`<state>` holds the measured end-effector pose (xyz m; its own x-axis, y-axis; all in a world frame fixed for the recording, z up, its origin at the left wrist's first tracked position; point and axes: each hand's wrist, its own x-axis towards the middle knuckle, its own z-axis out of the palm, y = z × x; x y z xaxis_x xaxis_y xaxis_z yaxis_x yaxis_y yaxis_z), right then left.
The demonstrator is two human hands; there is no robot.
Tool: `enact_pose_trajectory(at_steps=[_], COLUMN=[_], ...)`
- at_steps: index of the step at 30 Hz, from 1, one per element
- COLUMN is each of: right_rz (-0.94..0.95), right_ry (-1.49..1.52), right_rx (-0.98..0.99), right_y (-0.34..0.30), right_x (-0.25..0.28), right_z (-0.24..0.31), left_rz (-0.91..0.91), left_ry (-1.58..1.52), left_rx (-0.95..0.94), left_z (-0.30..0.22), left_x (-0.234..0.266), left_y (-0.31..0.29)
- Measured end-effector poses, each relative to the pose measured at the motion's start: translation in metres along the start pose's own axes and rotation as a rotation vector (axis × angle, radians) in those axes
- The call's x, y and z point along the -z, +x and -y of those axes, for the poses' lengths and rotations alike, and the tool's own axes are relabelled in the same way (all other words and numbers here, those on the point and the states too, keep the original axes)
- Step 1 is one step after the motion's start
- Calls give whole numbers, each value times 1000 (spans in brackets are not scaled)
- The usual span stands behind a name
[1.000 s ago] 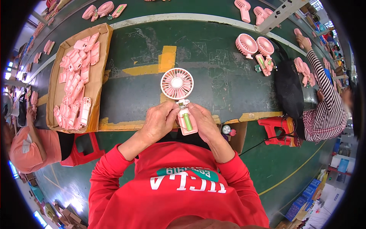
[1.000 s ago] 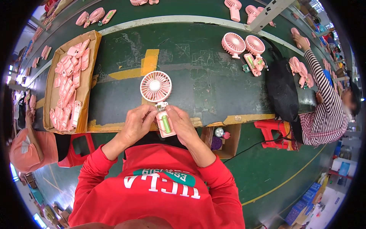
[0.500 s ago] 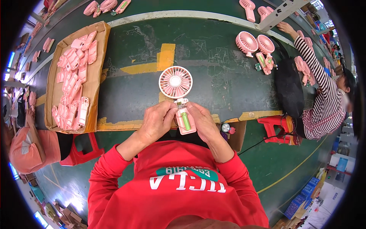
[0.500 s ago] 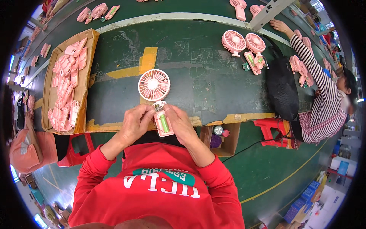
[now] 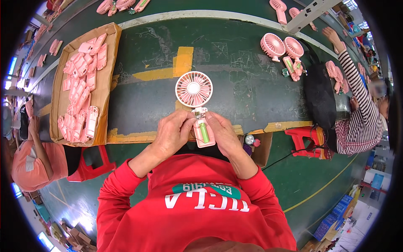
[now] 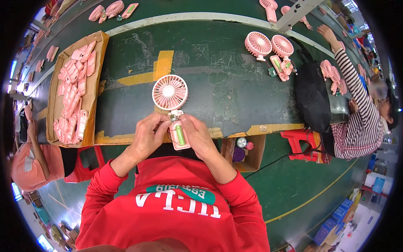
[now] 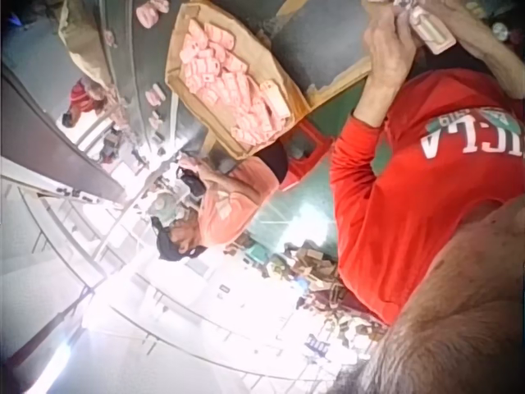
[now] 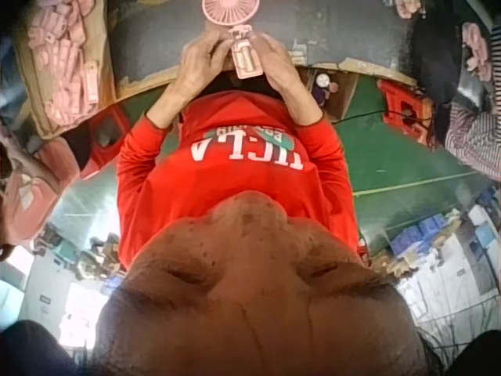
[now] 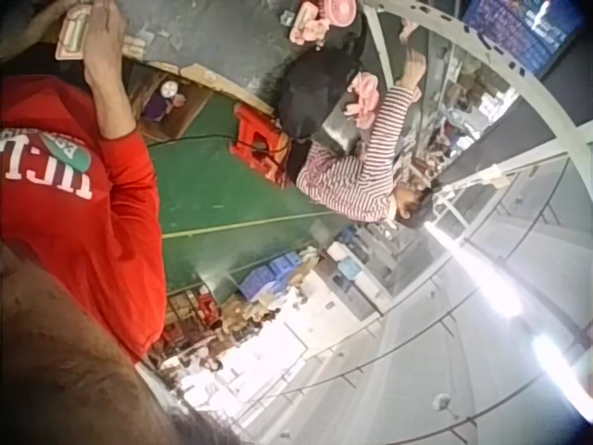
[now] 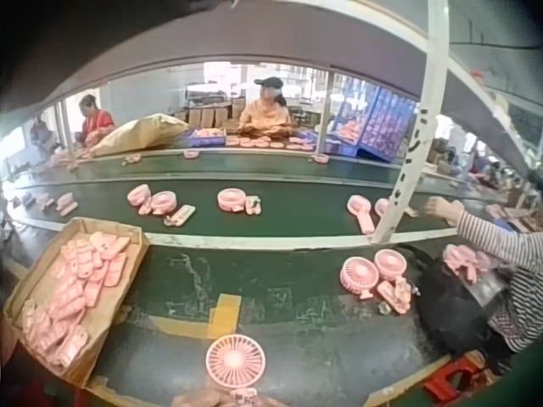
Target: The person assembles portable fans by fitting internal wiring and components into the handle casing, snapping on the cover, turning on the fan, and placing it onto the conveyor belt.
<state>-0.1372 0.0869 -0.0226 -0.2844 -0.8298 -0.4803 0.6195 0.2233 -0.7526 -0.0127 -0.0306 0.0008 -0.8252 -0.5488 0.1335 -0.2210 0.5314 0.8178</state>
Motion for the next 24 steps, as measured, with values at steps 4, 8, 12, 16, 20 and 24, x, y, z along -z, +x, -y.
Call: enact_pose_trajectory(at_steps=[4,8,12,16,20,24], right_rz=[38,42,134,118,102,63], right_ry=[-14,-13,-167,-304,-305,-138], right_rx=[-1,33,115,164,165,85], right_y=[-2,-6,-5,4,3,-5], right_x=[4,2,5,-1,-8,7], right_z=[-4,2,7,5,-1,5], left_rz=[-113,-53,8,25,-5,8], left_ry=[-4,196,228,266,254,210], left_rx=[-122,-290,-327,-337,-295,-409], left_z=[-6,-2,-1,-4,1,10], left_x=[-5,-7,-6,3,4,-19], left_y=[1,-2,5,10,-4,6])
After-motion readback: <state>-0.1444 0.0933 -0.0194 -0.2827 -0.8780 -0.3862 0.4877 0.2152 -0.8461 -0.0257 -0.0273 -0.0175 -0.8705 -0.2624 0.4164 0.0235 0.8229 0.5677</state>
